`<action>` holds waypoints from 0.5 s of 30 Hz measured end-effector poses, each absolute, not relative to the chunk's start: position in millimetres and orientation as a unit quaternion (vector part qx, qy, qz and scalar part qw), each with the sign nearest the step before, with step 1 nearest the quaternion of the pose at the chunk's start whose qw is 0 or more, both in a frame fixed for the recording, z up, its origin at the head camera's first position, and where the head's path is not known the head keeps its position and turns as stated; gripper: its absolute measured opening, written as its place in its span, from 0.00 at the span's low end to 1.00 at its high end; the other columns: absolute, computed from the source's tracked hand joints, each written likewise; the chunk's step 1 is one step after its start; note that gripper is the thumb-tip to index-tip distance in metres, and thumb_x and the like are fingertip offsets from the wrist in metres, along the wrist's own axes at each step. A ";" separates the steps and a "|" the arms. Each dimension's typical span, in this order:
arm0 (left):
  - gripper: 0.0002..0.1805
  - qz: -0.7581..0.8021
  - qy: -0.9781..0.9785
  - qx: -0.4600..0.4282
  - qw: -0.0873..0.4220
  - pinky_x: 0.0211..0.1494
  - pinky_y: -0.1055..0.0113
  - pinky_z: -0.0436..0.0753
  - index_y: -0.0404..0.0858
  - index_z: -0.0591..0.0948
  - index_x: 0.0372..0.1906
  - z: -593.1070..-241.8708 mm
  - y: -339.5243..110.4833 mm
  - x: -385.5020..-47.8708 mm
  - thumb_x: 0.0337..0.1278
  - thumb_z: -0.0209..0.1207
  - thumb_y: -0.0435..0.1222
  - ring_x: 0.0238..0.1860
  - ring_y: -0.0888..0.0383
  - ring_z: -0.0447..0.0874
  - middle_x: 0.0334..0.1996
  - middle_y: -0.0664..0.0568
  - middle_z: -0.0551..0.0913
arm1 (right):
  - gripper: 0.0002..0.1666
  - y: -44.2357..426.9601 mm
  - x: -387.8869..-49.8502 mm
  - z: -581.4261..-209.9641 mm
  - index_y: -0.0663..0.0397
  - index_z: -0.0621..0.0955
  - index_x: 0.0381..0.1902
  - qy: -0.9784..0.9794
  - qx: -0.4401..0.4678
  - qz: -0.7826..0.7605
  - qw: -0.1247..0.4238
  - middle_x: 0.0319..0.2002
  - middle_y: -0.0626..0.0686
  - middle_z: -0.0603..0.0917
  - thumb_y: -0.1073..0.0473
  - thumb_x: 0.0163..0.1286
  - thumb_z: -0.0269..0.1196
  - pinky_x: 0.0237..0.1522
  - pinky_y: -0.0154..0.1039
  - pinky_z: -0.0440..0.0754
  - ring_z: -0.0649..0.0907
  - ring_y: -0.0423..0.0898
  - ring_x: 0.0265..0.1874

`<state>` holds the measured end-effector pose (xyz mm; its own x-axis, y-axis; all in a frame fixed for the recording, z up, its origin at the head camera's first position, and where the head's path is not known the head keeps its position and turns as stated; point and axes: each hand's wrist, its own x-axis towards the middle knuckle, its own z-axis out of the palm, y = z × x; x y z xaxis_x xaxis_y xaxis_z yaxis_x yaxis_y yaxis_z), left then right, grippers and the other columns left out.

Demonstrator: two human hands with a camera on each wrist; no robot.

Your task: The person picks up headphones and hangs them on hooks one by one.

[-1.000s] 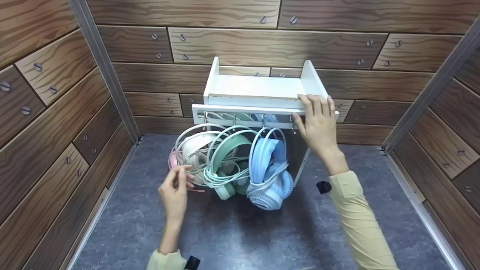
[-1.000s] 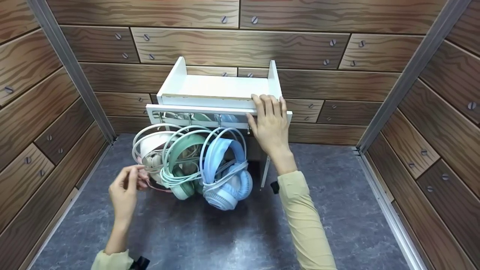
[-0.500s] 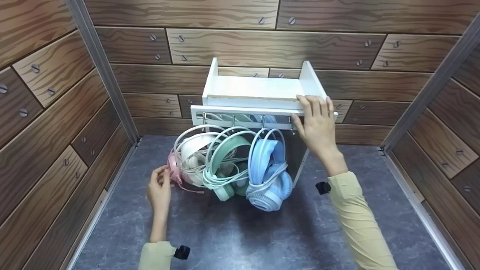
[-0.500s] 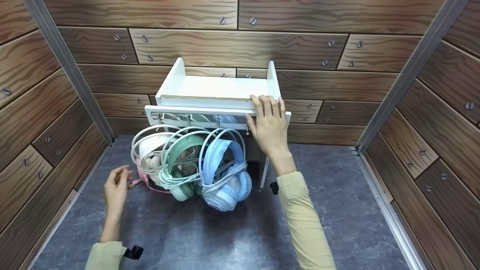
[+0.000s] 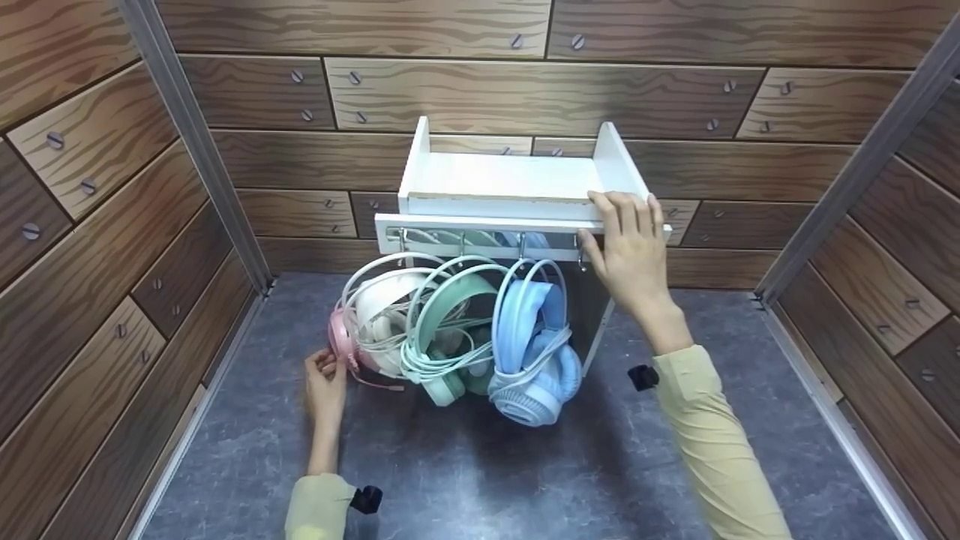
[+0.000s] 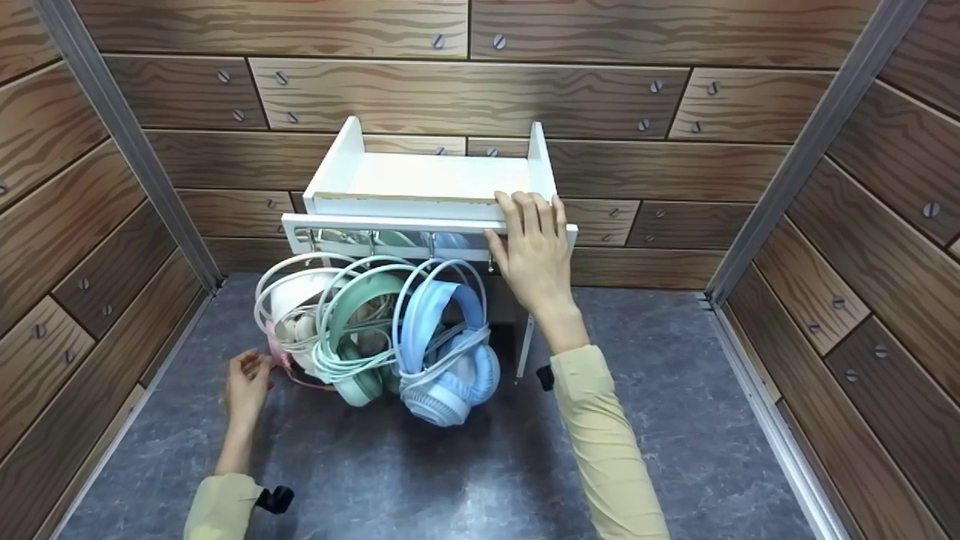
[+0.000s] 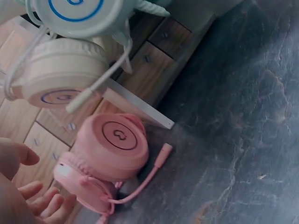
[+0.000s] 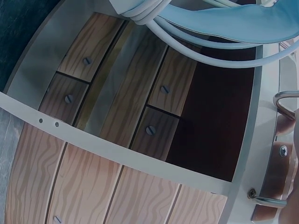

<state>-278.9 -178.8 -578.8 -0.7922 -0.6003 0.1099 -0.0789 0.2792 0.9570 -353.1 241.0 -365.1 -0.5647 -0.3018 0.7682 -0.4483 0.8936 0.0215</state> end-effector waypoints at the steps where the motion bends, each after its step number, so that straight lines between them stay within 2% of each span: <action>1: 0.20 -0.552 -0.771 0.223 0.225 0.62 0.46 0.74 0.27 0.71 0.60 -580.4 -178.6 -279.7 0.70 0.56 0.34 0.57 0.37 0.80 0.55 0.30 0.80 | 0.32 241.2 -352.9 -365.1 0.51 0.66 0.72 -0.881 0.213 0.088 0.414 0.62 0.59 0.71 0.41 0.80 0.46 0.76 0.55 0.48 0.66 0.58 0.66; 8: 0.18 -0.523 -0.803 0.221 0.182 0.58 0.45 0.74 0.26 0.76 0.54 -590.9 -178.2 -284.1 0.69 0.58 0.36 0.55 0.36 0.82 0.51 0.31 0.84 | 0.32 241.7 -352.5 -364.4 0.51 0.66 0.73 -0.883 0.212 0.089 0.410 0.62 0.59 0.71 0.41 0.80 0.46 0.76 0.55 0.47 0.66 0.58 0.66; 15: 0.21 -0.513 -0.822 0.211 0.129 0.60 0.45 0.74 0.25 0.80 0.55 -592.1 -183.3 -290.4 0.71 0.55 0.40 0.57 0.35 0.81 0.52 0.31 0.84 | 0.32 241.9 -351.9 -365.3 0.50 0.65 0.73 -0.883 0.211 0.090 0.409 0.62 0.58 0.70 0.41 0.80 0.46 0.77 0.55 0.46 0.66 0.57 0.66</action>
